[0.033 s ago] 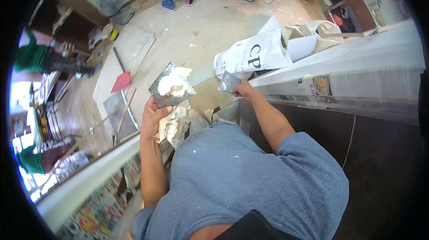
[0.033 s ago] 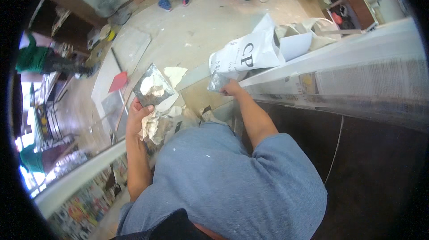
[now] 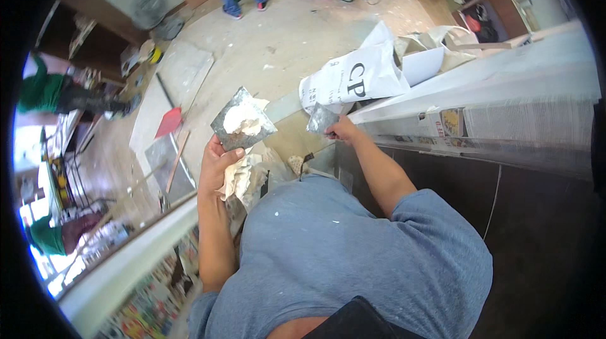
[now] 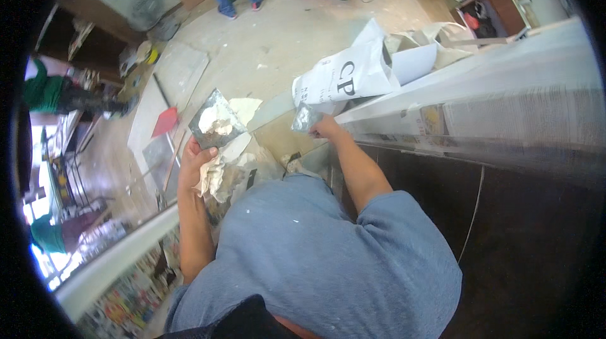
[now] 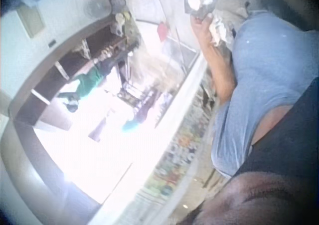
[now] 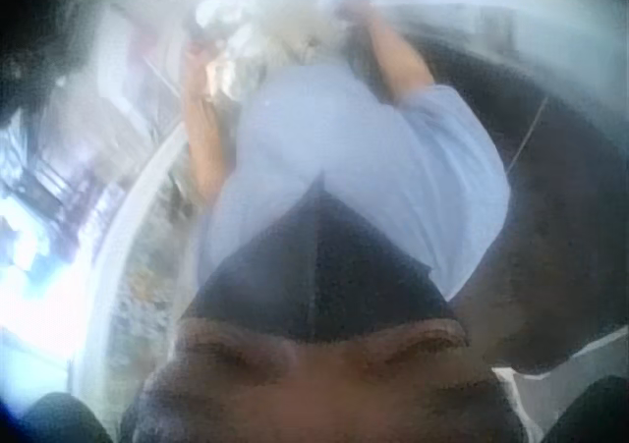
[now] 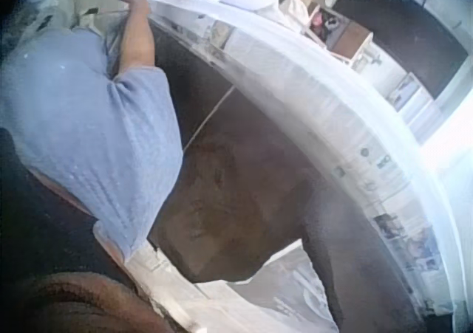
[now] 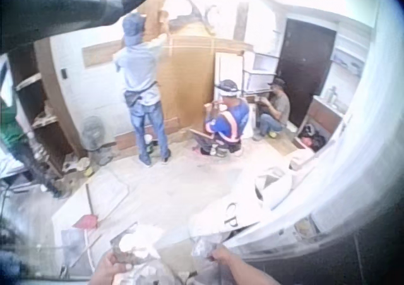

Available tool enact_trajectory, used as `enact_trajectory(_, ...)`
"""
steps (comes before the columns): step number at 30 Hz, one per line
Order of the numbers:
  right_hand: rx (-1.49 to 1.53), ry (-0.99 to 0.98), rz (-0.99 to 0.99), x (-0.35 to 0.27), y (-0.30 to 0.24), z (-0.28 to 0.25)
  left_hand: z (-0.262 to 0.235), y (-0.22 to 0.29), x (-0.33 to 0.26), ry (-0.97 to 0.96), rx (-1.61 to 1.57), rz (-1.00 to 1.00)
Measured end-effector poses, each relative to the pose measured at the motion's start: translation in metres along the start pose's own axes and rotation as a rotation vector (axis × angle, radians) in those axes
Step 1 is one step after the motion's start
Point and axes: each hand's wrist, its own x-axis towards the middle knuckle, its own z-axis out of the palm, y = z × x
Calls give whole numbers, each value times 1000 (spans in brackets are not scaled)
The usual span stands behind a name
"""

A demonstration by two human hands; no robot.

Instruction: The person wipes a bathroom sink and vanity with a cloth, then moves to a cluttered room to wipe a small fan and other surfaces. They handle a cloth, a fan, and a small metal sheet during the cleaning process.

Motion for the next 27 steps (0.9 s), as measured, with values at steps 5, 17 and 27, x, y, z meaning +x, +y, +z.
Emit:
enact_trajectory(5, 194, 126, 107, -18, -5, 3, 24, 36, 99, -221, 34, -106)
enact_trajectory(17, 490, 537, 58, -14, -82, -40, 72, 128, 290, -558, 257, -279)
enact_trajectory(27, 415, 718, 325, 7, 8, -39, 205, 144, 419, -822, 436, -471)
